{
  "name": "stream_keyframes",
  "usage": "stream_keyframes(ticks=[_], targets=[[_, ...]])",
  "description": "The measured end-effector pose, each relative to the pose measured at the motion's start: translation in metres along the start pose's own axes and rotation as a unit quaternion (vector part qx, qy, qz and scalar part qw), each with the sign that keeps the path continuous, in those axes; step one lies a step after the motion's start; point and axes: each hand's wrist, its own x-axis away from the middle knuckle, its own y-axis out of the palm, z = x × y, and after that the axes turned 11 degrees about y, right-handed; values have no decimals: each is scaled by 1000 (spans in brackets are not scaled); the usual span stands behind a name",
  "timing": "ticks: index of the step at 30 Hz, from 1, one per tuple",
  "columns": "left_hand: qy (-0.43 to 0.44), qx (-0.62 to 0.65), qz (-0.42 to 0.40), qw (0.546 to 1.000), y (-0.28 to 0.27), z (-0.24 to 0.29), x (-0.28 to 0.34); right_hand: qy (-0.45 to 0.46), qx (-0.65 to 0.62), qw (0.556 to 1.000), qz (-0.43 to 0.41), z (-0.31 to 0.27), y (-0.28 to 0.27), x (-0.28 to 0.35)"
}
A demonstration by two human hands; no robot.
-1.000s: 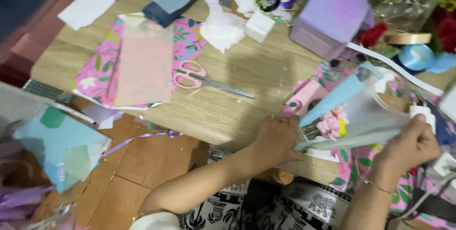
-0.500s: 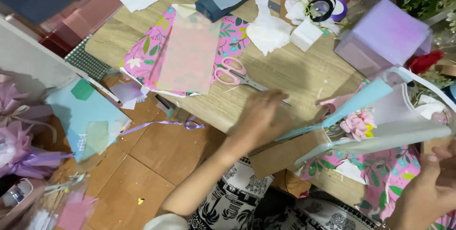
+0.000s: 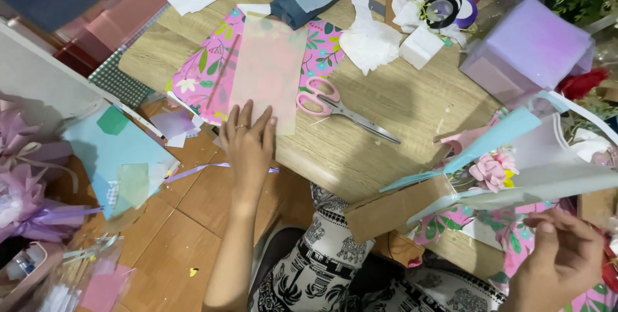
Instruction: The person wraps a small bouquet of artificial flowers in layers of translucent and patterned paper. They use a tape dispenser to secure the paper around the stems and adjust the wrapping to create a neat presentation.
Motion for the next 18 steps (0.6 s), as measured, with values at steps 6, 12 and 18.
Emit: stream_keyframes(ticks=[6, 12, 18], targets=[[3, -105, 6, 994, 1, 6, 18, 27, 3, 999, -24, 0, -3, 19], [-127, 169, 133, 968, -15, -25, 30, 60, -20, 995, -76, 4, 2, 47], [-237, 362, 231, 871, -21, 49, 57, 78, -81, 983, -146, -12, 38, 94]])
